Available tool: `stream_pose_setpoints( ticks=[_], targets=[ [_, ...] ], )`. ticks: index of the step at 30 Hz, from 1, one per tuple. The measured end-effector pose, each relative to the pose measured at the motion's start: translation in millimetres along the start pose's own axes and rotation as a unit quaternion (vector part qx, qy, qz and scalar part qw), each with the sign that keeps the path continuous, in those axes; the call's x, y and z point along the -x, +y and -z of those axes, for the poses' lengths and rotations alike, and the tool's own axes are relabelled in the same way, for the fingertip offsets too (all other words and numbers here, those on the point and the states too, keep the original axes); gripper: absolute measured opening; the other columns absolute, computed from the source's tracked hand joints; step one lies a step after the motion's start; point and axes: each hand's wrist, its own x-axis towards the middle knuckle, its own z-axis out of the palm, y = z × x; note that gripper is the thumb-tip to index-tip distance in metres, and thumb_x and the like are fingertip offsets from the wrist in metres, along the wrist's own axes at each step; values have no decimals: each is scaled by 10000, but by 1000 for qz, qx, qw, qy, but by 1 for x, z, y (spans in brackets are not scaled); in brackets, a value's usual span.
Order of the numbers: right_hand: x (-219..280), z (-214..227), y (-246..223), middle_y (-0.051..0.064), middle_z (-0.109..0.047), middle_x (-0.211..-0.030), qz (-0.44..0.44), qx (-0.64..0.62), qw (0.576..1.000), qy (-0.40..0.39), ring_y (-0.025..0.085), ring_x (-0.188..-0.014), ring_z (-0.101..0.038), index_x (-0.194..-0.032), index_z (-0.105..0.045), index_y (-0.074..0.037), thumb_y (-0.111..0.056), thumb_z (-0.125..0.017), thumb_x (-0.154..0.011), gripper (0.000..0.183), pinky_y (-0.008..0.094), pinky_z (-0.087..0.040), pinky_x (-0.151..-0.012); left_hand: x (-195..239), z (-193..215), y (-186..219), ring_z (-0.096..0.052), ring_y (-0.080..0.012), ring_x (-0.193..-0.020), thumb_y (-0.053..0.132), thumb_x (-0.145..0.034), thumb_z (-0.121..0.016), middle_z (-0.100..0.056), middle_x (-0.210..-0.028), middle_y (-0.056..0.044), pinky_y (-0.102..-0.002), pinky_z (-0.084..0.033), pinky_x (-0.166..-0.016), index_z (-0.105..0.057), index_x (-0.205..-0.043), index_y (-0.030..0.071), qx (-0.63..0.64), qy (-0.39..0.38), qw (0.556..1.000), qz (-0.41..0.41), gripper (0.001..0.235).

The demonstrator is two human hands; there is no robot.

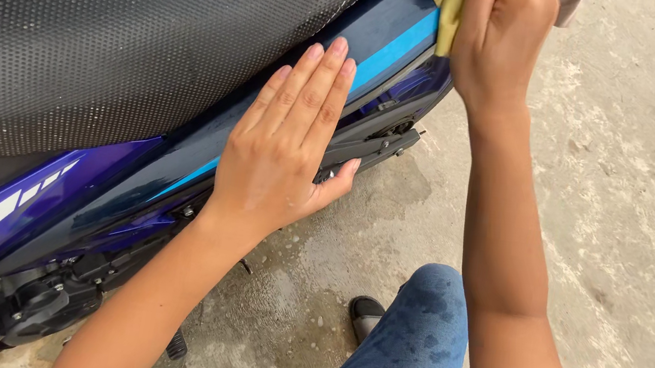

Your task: The person wipes the lower frame, chain guard, and seat of a blue motorcycle using a yellow cloth. They move from the mechanical components near the ground up to the seat and rear body panels, ensuring the surfaces are dry and clean.

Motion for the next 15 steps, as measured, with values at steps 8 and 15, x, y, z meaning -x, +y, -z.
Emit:
stream_pose_setpoints(
  ticks=[8,15],
  targets=[
    [58,-13,-122,179,-643,-1401,134,-104,979,-113,340,-1351,-594,-1272,-704,51,-241,-687,-983,411,470,-460,-1169,72,-3,-18,-541,-357,-1394,484,-990,-703,-564,-1474,-220,-476,-410,-1191,-576,-1440,-54,-170,20,985,39,713],
    [76,-87,-61,69,-664,-1319,239,-43,959,142,299,-1288,-552,-1169,-735,-144,-511,-572,-944,460,499,-65,-1261,86,-26,-27,-582,-335,-1358,476,-1019,-660,-604,-1429,-198,-450,-413,-1153,-631,-1397,-28,-256,20,966,-2,630]
  ],
)
